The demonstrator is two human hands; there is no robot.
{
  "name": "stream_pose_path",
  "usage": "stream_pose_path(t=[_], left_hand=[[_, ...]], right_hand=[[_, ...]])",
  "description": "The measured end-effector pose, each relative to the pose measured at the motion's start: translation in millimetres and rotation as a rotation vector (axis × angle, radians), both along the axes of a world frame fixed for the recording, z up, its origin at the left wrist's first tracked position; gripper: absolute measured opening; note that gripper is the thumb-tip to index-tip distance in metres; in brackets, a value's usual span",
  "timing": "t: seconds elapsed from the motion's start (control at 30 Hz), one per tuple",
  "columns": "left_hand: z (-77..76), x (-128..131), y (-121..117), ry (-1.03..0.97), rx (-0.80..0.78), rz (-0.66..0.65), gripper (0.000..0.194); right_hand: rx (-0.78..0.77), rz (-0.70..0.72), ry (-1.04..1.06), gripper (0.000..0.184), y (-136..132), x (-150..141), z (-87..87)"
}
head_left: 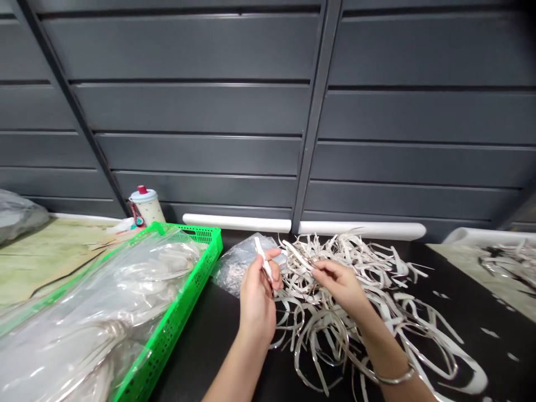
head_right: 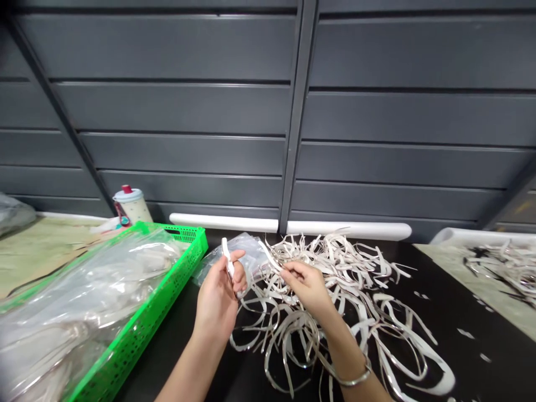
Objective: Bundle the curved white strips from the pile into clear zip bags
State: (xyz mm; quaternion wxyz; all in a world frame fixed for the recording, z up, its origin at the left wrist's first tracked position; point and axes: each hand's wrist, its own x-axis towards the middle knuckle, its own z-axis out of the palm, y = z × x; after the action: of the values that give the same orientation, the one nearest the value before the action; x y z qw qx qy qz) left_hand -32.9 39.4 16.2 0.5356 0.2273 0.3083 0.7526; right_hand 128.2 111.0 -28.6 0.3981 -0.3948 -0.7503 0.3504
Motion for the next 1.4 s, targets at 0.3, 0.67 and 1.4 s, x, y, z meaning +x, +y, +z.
stream_pose_path(t=[0.3, 0.67, 1.4], left_hand=[[2.7, 14.6, -11.9, 0.045, -0.011, -0.084, 0.031], [3.8, 3.3, -13.2, 0.476, 0.092, 0.090, 0.030], [-4.1, 25.0, -11.9, 0.310, -0.091, -0.305, 0.027]], right_hand=[[-0.138, 0.146, 0.284, 0.023, -40.9, -0.2, 21.5], [0.642, 0.069, -0.308, 0.033, -60.8, 20.3, 35.9], [0.893, 0.202, -0.469, 0.018, -86.0, -17.3, 22.9]])
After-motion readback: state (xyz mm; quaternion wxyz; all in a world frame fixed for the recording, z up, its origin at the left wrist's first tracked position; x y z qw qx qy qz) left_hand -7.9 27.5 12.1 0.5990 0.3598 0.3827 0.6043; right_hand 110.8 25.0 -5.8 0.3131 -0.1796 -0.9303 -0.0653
